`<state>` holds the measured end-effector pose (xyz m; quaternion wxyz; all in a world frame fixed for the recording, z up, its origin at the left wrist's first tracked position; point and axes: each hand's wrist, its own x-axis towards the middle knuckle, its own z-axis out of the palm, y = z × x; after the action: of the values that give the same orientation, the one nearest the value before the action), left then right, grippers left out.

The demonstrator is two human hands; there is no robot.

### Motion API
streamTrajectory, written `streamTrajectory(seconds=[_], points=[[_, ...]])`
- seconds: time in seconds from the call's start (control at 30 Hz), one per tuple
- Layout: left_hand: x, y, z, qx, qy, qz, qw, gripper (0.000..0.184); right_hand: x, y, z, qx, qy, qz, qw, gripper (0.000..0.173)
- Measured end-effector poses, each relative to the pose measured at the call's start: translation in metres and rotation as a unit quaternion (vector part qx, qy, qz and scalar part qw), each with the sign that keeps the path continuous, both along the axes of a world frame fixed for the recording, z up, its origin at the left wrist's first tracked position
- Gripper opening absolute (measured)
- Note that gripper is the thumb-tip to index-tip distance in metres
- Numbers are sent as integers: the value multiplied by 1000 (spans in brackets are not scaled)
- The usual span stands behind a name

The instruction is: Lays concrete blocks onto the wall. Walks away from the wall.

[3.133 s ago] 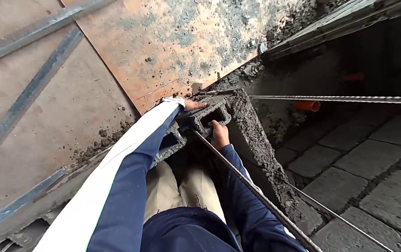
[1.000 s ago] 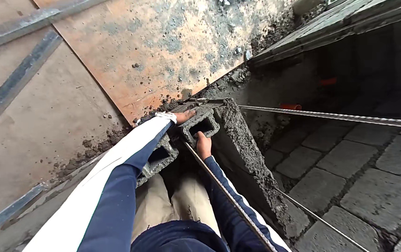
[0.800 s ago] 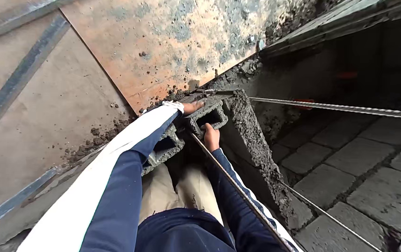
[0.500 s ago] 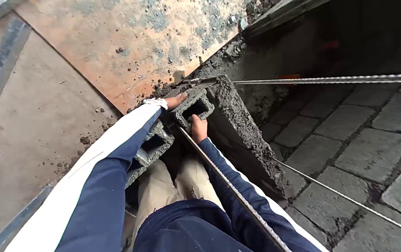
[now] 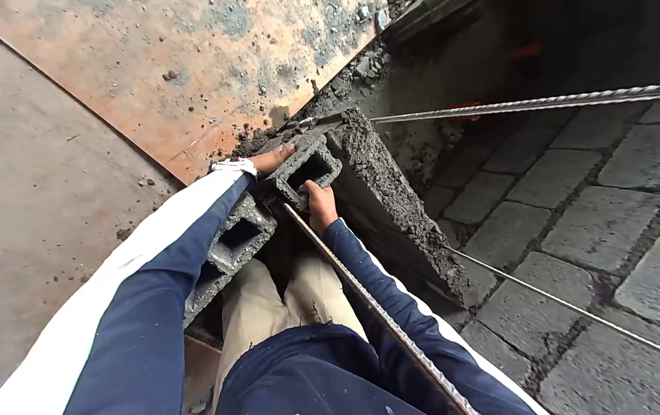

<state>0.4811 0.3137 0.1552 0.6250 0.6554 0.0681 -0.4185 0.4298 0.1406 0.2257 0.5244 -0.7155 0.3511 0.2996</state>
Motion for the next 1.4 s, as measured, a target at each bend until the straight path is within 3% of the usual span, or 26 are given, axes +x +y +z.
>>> streamTrajectory(seconds=[0.13,0.3,0.37,0.5,0.63,0.77,0.83,1.0,1.17,1.3,1.4], points=[[5,0,-4,26,-24,-21,999,73,4,-4,4,2,2,11,1000,40],[1,5,4,-6,28,18,999,71,3,7,0,-23,-30,22,999,42],[1,7,6,6,31,5,1000,73,5,11,-8,-37,-44,4,998,39],[4,11,7,67,42,-30,996,84,1,7,4,-71,3,66,995,43],[-2,53,-5,134,8,-22,991,68,8,14,-3,-55,-53,44,996,22],[-60,99,-57,206,12,-47,977,35,5,17,-6,-54,-78,20,995,20],[-89,110,-62,166,17,-62,984,31,4,19,-7,-60,-84,18,994,19],[-122,101,-62,92,34,-71,993,43,1,16,-16,-68,-108,10,992,13],[-113,110,-60,137,83,2,987,45,4,13,-14,-57,-98,11,994,38],[-115,101,-56,113,72,-37,990,47,-21,0,-12,-39,-121,21,992,62],[-123,84,-56,116,65,-32,991,52,-74,9,-7,-31,-63,-95,993,60]])
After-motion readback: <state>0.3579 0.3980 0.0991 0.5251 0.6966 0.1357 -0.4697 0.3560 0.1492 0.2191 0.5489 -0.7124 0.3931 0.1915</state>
